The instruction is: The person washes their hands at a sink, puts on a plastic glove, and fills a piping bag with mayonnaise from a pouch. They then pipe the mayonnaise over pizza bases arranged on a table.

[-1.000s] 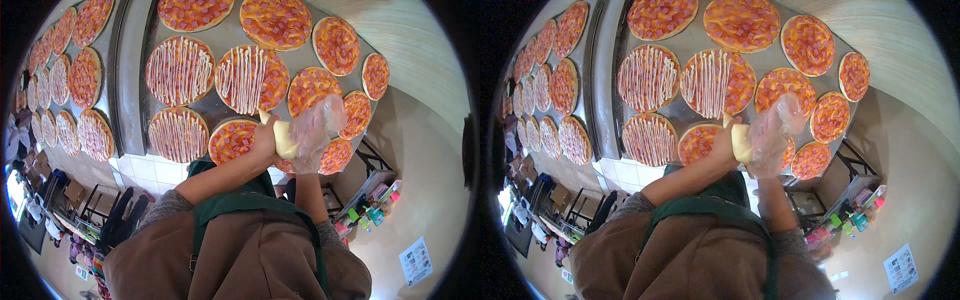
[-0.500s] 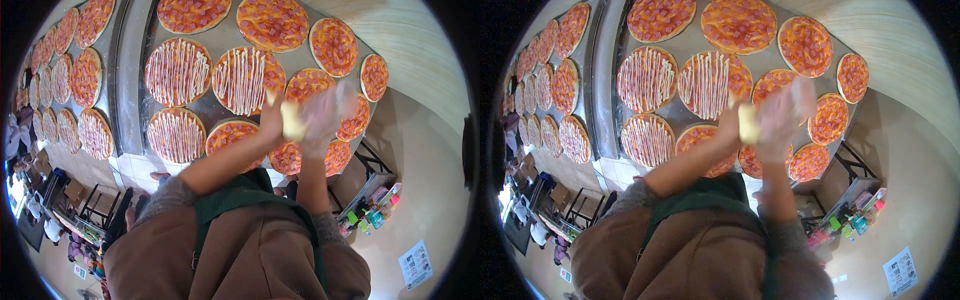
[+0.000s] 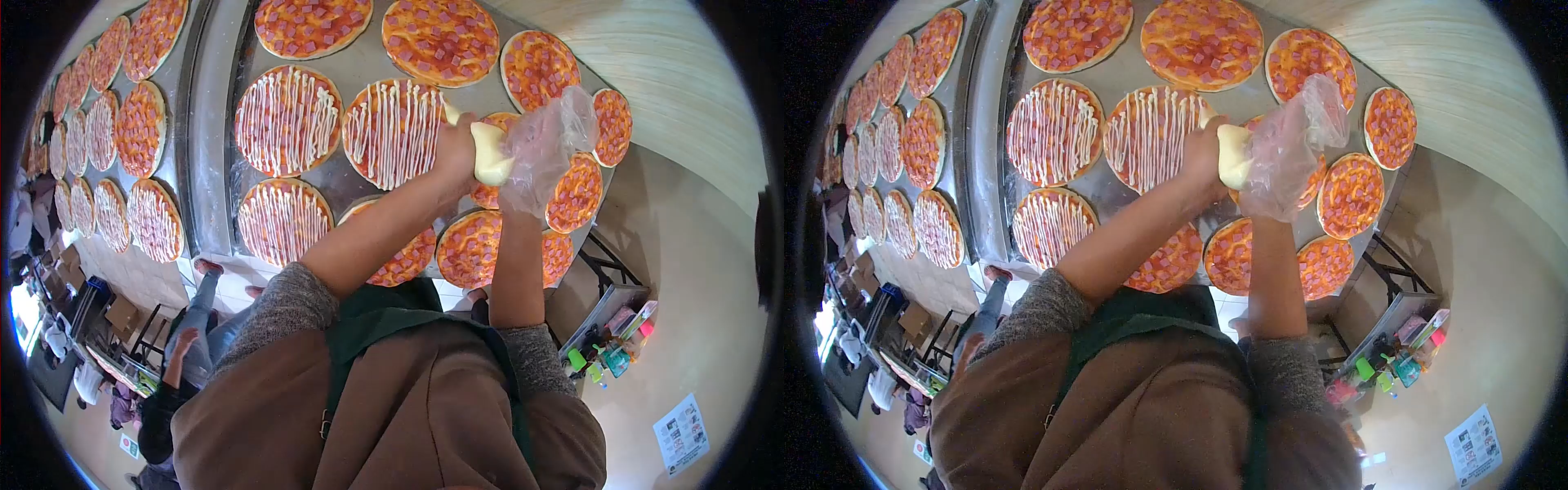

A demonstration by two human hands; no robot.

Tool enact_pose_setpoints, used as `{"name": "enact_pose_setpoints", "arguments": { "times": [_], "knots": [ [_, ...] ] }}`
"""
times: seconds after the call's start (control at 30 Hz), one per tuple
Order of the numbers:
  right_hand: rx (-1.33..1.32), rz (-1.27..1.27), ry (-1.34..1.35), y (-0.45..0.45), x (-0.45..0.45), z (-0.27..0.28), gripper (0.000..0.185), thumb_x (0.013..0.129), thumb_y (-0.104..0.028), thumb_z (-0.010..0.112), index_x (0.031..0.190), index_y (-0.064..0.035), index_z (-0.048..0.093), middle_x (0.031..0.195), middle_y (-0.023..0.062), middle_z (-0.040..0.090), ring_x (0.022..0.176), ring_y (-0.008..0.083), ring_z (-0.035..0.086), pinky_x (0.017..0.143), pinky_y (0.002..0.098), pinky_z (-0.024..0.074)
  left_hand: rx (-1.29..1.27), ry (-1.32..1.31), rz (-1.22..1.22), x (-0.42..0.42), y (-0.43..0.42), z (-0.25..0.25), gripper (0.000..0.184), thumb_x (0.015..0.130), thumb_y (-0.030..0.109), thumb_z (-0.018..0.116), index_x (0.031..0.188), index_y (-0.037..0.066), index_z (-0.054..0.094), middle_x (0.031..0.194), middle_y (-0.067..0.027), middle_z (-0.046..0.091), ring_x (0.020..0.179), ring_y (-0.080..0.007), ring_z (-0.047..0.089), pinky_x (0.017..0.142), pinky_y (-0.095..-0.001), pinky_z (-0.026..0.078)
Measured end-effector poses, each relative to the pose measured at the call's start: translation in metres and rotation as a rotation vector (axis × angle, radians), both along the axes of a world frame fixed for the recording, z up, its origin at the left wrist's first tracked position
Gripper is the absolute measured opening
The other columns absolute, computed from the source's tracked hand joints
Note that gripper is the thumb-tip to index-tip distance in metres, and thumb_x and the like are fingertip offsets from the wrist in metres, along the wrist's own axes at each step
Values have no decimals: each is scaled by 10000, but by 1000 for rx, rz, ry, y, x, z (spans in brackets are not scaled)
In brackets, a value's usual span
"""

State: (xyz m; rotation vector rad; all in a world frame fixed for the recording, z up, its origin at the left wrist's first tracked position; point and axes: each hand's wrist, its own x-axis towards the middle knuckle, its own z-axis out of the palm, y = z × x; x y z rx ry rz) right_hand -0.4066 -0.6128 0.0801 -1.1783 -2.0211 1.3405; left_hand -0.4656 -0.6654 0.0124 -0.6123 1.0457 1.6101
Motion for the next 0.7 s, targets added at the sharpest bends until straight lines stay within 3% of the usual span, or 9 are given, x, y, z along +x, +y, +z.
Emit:
{"name": "enact_pose_setpoints", "arguments": {
  "times": [0.13, 0.17, 0.3, 0.37, 0.5, 0.53, 0.57, 0.63, 0.7],
  "knots": [
    [-163, -120, -27, -43, 39, 7, 328, 908, -268, 504, 1118, -16, 503, 846, 82, 535, 750, 186, 522, 649, 343, 440, -110, -154, 1, 45, -52, 16, 216, 963, 266, 494, 1015, 62, 543, 823, -71, 590, 729, -176, 627, 628, -387, 521],
    [-150, -119, -48, -45, 42, 6, 321, 908, -261, 505, 1119, -19, 503, 839, 74, 527, 739, 175, 513, 638, 334, 438, -149, 15, -134, 76, -71, -18, 194, 963, 256, 507, 1009, 72, 550, 793, -52, 581, 723, -168, 613, 650, -372, 516],
    [-85, -16, -14, -23, 30, 3, 311, 913, -230, 503, 1146, -25, 507, 817, 32, 492, 709, 129, 483, 605, 285, 431, -13, -82, 118, 45, -28, -17, 242, 931, 305, 530, 944, 65, 562, 770, -87, 604, 666, -218, 634, 584, -419, 528],
    [-9, -73, 0, -5, -14, 18, 279, 928, -212, 487, 1130, -21, 512, 800, 16, 471, 685, 112, 463, 585, 259, 417, 39, -47, 68, 1, 1, 7, 282, 901, 333, 535, 880, 53, 560, 678, -100, 584, 558, -249, 623, 510, -435, 526],
    [-315, -101, 88, -27, 35, 3, 275, 965, -194, 459, 1169, -19, 516, 804, 10, 489, 685, 107, 480, 604, 251, 438, -84, 107, -158, 60, -48, -25, 297, 912, 285, 538, 1043, 19, 556, 841, -113, 612, 745, -239, 659, 627, -404, 550],
    [-384, -184, -7, -42, 49, 8, 272, 969, -204, 460, 1160, -19, 518, 800, 8, 487, 680, 108, 476, 597, 253, 434, -160, -91, -30, 62, -61, 9, 347, 938, 305, 525, 1137, 22, 538, 909, -103, 609, 821, -228, 652, 679, -408, 547],
    [-459, -256, 63, -40, 40, 13, 257, 967, -235, 475, 1124, -35, 509, 777, 2, 475, 662, 105, 468, 582, 259, 424, -29, -173, 47, 64, -67, 21, 385, 957, 361, 501, 1151, 31, 543, 911, -90, 608, 813, -225, 646, 678, -413, 541],
    [-595, -412, 215, -37, 20, 22, 247, 963, -297, 506, 1053, -67, 492, 732, -10, 453, 625, 100, 451, 551, 270, 405, -197, -65, -98, 54, -54, 22, 358, 969, 358, 475, 1091, 30, 552, 871, -101, 612, 769, -238, 652, 654, -414, 543],
    [-321, -293, 249, -16, -5, 15, 209, 979, -293, 504, 838, -141, 470, 617, -41, 386, 497, 85, 394, 454, 266, 339, -44, -33, 70, 41, -14, -25, 321, 960, 354, 469, 955, 43, 549, 773, -129, 614, 666, -266, 659, 595, -428, 546]
  ]
}}
